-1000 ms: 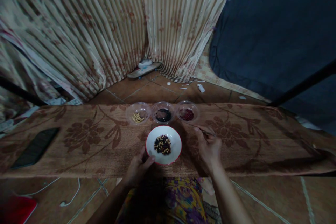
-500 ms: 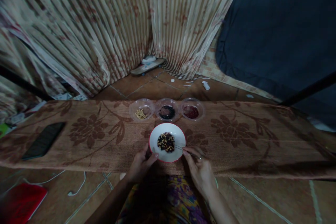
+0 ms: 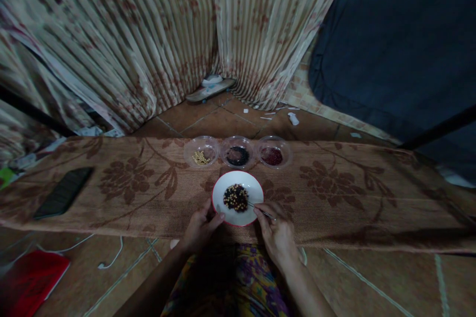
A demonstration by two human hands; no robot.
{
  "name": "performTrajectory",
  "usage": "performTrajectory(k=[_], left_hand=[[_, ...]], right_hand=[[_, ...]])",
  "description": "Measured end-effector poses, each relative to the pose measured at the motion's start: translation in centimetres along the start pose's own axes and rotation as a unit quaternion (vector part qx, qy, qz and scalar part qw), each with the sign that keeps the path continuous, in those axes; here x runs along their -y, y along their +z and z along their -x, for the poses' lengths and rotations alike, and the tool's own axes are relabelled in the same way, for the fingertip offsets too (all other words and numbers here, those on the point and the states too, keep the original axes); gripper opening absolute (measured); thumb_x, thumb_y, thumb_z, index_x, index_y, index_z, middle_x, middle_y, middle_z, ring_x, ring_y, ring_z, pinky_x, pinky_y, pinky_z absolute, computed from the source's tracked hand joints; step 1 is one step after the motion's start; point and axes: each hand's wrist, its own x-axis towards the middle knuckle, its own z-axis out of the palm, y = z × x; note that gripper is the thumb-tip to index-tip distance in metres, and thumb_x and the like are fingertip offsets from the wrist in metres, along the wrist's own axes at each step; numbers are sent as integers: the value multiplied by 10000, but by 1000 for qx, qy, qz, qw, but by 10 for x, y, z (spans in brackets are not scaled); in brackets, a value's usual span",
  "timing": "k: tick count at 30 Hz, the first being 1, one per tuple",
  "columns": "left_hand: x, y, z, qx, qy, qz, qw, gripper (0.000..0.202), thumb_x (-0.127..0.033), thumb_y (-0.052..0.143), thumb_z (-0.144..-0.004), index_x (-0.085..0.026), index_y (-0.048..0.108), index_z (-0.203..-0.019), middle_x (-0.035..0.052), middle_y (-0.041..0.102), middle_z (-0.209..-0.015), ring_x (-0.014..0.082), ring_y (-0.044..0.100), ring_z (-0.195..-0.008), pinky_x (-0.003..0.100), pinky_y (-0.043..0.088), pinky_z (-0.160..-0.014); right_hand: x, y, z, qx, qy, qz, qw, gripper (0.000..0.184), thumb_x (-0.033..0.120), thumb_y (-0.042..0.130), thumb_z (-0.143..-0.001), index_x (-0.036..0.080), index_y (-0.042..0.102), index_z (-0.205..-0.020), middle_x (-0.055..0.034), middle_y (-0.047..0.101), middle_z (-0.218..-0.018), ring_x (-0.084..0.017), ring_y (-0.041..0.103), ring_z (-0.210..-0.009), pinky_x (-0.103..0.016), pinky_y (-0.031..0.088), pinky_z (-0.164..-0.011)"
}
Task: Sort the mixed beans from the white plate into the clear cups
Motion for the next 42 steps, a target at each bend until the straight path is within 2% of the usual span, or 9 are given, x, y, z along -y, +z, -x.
performTrajectory(k=[6, 16, 21, 24, 29, 33, 39, 42], left_hand=[[0, 2, 0, 10, 3, 42, 999, 500, -363, 600, -836, -187, 496, -1292, 38, 707, -1027, 193, 646, -890, 270, 503, -817], [-1, -1, 0, 17, -7, 37, 999, 530, -366, 613, -828, -188, 482, -1309, 30, 713, -1008, 189, 650, -893, 263, 504, -815], [0, 2, -1, 5, -2, 30, 1000, 489, -364, 607, -829, -194, 511, -1277, 24, 716, -984, 187, 652, -879, 265, 505, -816], [0, 2, 0, 9, 12, 34, 999, 479, -364, 597, -839, -191, 509, -1277, 30, 706, -1033, 181, 646, -887, 259, 498, -825], [1, 1, 0, -1, 11, -1, 1000, 509, -370, 602, -835, -197, 498, -1302, 21, 708, -974, 179, 631, -842, 261, 494, -792], [1, 1, 0, 5, 12, 23, 1000, 516, -365, 600, -835, -193, 492, -1308, 30, 703, -1037, 190, 632, -911, 266, 487, -832], [-6, -1, 1, 3, 0, 5, 1000, 489, -381, 602, -832, -188, 527, -1274, 8, 711, -926, 171, 626, -800, 252, 485, -752], [-8, -1, 1, 9, 1, 33, 999, 498, -358, 610, -822, -189, 517, -1281, 18, 713, -992, 184, 639, -875, 258, 490, -800]], right_hand=[[-1, 0, -2, -3, -18, 14, 1000, 240, 389, 520, -904, 232, 702, -917, -59, 692, -936, -204, 660, -885, -328, 529, -781], [-2, 1, -4, -19, -40, 29, 999, 247, 389, 524, -903, 225, 709, -889, -56, 694, -892, -197, 667, -847, -315, 530, -752], [-1, -2, -3, -24, -26, 11, 999, 265, 405, 519, -900, 222, 710, -880, -63, 699, -901, -202, 667, -854, -325, 533, -762], [2, -6, -3, -20, -14, 3, 1000, 264, 402, 522, -898, 215, 708, -897, -71, 694, -932, -198, 665, -868, -321, 534, -772], [7, -11, -6, -37, -11, 1, 999, 309, 435, 509, -893, 206, 716, -876, -84, 695, -917, -203, 668, -835, -326, 540, -741], [9, -13, -9, -46, -8, -1, 999, 315, 444, 519, -884, 201, 720, -873, -85, 697, -902, -204, 670, -826, -321, 541, -724], [6, -12, -7, -46, -10, 2, 999, 308, 436, 516, -888, 204, 719, -874, -86, 698, -915, -208, 669, -831, -333, 543, -728], [4, -10, -6, -46, -8, 4, 999, 321, 453, 513, -885, 208, 720, -861, -82, 704, -907, -212, 674, -831, -343, 545, -742]])
